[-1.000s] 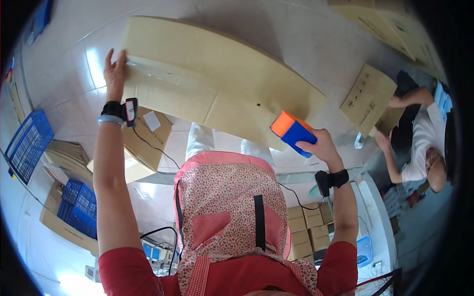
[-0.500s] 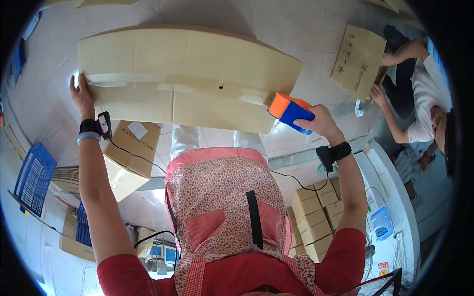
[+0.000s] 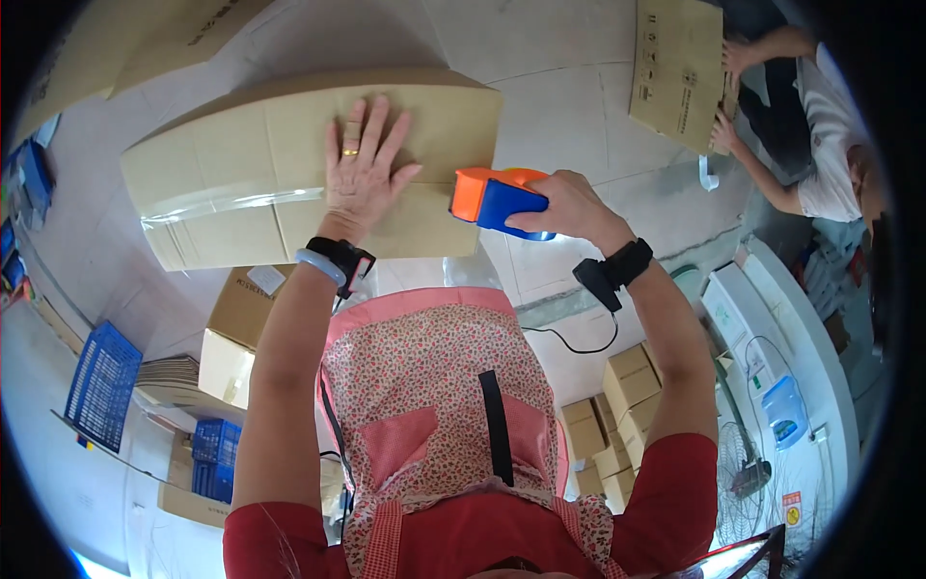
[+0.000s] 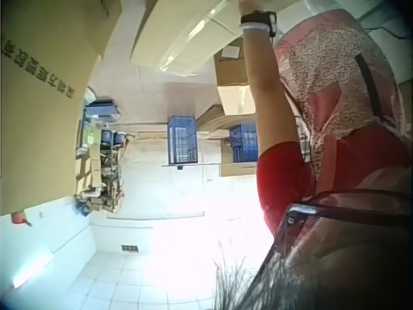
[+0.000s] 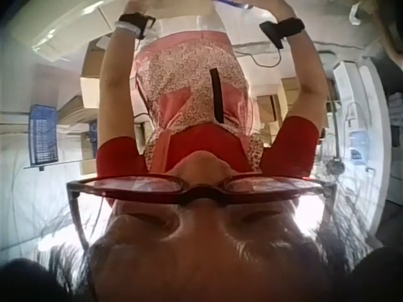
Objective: The person seals cardboard boxes with a tape dispenser, folding the flaps and applying tape across the seams before moving them aside.
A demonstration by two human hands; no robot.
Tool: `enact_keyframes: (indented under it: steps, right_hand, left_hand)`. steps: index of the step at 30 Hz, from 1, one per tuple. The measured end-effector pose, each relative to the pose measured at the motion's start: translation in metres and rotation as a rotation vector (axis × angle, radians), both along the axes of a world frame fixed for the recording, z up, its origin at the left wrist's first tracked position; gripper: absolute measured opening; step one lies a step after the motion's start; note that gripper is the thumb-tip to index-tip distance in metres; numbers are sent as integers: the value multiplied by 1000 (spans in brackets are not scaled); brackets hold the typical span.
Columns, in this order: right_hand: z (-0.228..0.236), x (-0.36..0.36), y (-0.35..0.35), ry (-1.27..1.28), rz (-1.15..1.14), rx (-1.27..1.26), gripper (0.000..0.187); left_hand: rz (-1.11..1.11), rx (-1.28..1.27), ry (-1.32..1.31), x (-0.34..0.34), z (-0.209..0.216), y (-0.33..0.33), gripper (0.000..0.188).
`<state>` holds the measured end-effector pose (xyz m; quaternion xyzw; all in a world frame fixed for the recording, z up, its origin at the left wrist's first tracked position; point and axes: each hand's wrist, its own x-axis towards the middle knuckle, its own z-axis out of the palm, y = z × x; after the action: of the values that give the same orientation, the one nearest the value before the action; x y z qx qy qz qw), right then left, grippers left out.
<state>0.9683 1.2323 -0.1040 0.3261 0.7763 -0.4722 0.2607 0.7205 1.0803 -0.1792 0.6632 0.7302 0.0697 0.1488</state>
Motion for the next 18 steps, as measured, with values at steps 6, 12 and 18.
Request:
enact_keyframes:
  steps: [6,12,18]
  right_hand:
    - [-5,70,27,-17,38,7,45]
    - [-6,129,46,-38,-7,27,42]
    - [-34,105,42,-80,29,111,43]
  left_hand:
    - [0,13,48,2,-9,0,71]
    - [-4,52,49,4,-12,0,68]
    - [3,52,50,7,-10,2,66]
